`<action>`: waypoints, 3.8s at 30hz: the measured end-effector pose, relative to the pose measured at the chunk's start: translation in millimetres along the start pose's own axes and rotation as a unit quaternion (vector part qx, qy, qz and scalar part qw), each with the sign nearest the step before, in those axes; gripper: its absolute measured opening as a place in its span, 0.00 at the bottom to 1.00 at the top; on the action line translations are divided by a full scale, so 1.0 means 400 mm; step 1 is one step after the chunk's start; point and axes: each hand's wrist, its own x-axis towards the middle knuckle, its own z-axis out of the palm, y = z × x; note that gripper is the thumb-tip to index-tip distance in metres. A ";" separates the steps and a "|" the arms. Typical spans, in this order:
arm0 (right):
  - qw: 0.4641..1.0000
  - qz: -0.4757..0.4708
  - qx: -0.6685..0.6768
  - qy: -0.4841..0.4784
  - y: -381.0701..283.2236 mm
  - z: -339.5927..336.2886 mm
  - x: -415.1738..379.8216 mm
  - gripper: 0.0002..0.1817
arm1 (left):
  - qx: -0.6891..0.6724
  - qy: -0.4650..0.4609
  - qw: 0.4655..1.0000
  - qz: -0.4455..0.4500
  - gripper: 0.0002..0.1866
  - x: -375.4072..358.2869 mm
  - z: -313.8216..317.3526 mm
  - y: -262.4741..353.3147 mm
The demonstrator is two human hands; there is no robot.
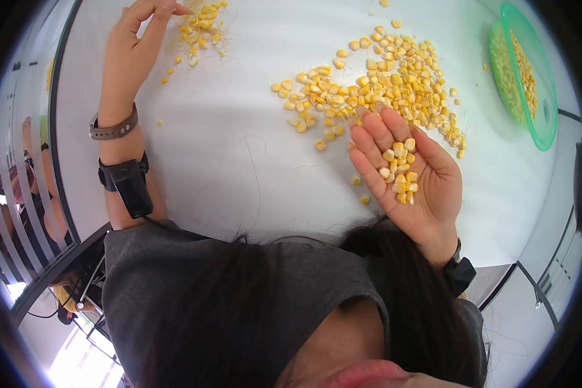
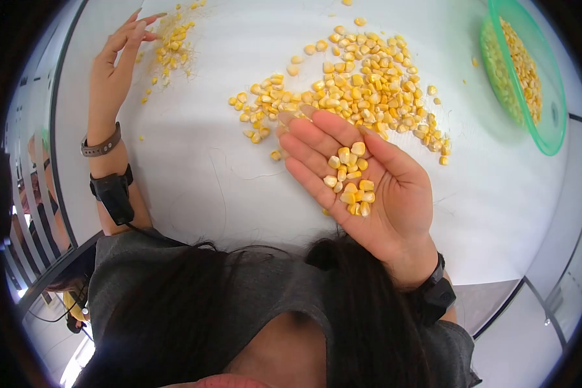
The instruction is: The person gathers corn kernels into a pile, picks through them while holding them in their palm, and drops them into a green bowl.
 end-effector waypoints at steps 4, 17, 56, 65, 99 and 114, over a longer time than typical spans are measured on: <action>1.000 0.004 0.001 -0.001 -0.011 -0.004 -0.008 0.26 | -0.132 -0.034 0.988 -0.071 0.19 -0.005 0.024 -0.005; 0.998 -0.007 0.066 -0.015 0.006 0.006 0.001 0.29 | -0.106 -0.039 0.993 -0.026 0.17 -0.009 0.011 -0.052; 0.998 -0.006 0.057 0.003 0.009 -0.001 0.002 0.27 | 0.038 -0.005 0.983 -0.180 0.25 -0.011 0.046 0.034; 0.998 -0.003 0.054 0.009 0.008 0.001 0.000 0.27 | 0.067 0.033 0.997 -0.026 0.23 -0.033 0.070 -0.108; 0.992 -0.059 0.083 0.072 0.008 0.056 0.012 0.28 | 0.100 0.264 0.949 0.140 0.15 0.018 0.019 0.044; 0.997 -0.043 -0.016 0.054 0.016 0.045 0.004 0.31 | -0.066 -0.129 0.912 0.383 0.23 -0.087 0.134 0.471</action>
